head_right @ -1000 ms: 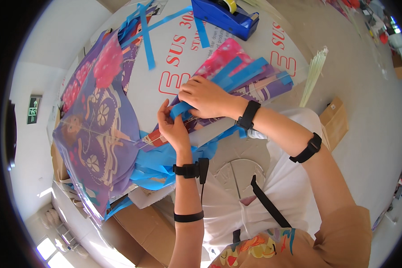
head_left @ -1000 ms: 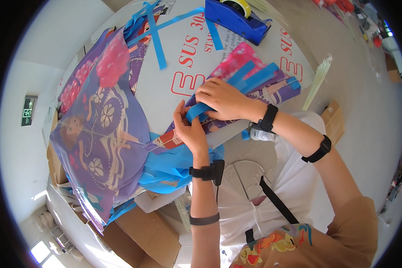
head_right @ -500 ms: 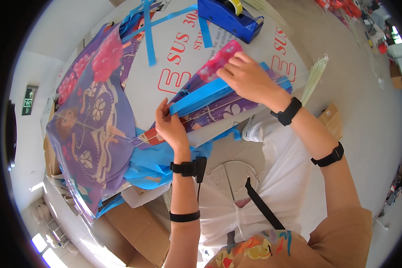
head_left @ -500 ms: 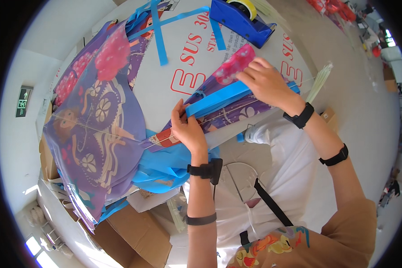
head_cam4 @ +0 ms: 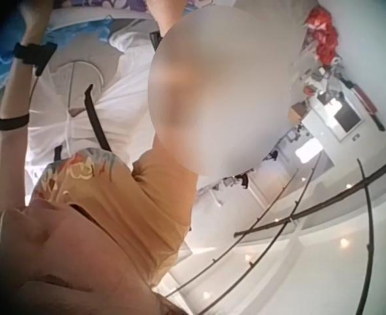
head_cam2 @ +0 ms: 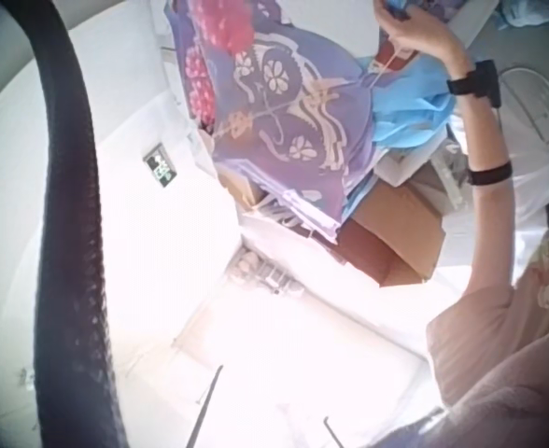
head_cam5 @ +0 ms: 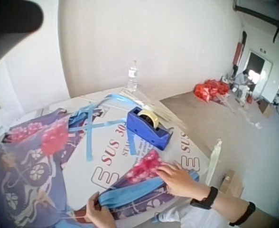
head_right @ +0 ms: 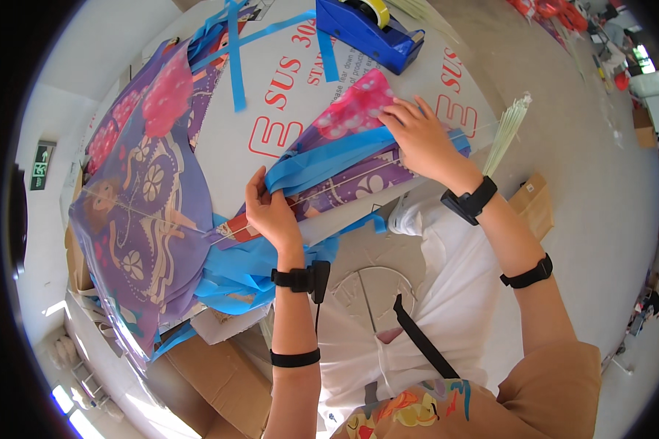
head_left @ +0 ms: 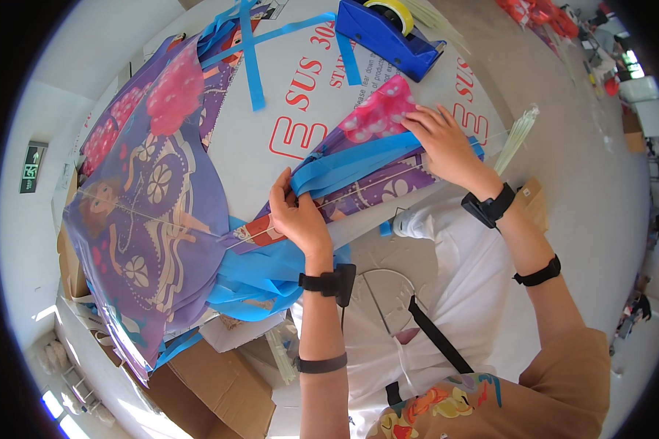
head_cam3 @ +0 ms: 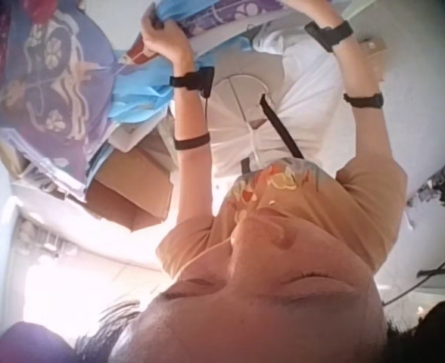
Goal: Assembling plastic kites by attaching blue tails using adhesive tape.
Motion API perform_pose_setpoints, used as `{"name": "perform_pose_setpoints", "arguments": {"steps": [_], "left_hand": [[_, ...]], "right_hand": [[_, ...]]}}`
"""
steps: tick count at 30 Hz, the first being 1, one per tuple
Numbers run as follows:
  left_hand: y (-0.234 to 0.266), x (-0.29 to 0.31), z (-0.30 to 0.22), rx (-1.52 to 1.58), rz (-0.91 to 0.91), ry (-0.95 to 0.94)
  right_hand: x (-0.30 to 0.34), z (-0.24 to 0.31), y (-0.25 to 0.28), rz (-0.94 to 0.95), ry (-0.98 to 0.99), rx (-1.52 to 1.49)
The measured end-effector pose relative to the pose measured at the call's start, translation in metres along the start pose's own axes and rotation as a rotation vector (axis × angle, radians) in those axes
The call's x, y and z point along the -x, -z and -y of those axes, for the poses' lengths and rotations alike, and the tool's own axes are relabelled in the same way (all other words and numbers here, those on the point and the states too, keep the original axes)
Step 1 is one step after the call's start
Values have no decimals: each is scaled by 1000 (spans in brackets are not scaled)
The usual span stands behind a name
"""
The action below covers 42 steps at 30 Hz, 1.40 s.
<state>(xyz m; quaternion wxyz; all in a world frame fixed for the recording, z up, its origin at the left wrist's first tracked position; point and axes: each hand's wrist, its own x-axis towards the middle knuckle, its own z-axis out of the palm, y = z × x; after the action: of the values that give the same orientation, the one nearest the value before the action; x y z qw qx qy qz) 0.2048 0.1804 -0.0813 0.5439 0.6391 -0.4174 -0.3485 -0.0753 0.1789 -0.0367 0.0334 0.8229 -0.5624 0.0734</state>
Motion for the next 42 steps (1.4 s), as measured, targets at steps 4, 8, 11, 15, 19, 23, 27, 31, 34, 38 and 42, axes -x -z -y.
{"name": "perform_pose_setpoints", "arguments": {"steps": [4,8,11,15,19,23,27,31,34,38,42], "left_hand": [[0,1,1,6,2,-6],[2,-1,2,-55,24,-78],[4,-1,2,-45,46,-73],[4,0,2,26,72,-10],[2,0,4,18,40,-67],[-2,0,3,-9,6,-125],[-4,2,-2,-19,-7,-70],[-4,3,-7,-74,-5,-68],[-4,3,-9,-51,1,-69],[2,3,-17,29,88,20],[17,7,-32,-1,171,-244]], "right_hand": [[-2,8,20,49,36,-180],[-27,59,8,-76,202,-523],[-53,94,-12,-45,249,-668],[-74,113,-30,27,265,-771],[-82,113,-37,-108,320,-642],[-71,101,-35,-83,370,-316],[-51,89,-33,53,286,-172],[-39,90,-39,-130,219,-252],[-32,94,-45,-143,127,-358],[-28,96,-50,-128,108,-372],[-27,96,-54,-130,104,-337]]}}
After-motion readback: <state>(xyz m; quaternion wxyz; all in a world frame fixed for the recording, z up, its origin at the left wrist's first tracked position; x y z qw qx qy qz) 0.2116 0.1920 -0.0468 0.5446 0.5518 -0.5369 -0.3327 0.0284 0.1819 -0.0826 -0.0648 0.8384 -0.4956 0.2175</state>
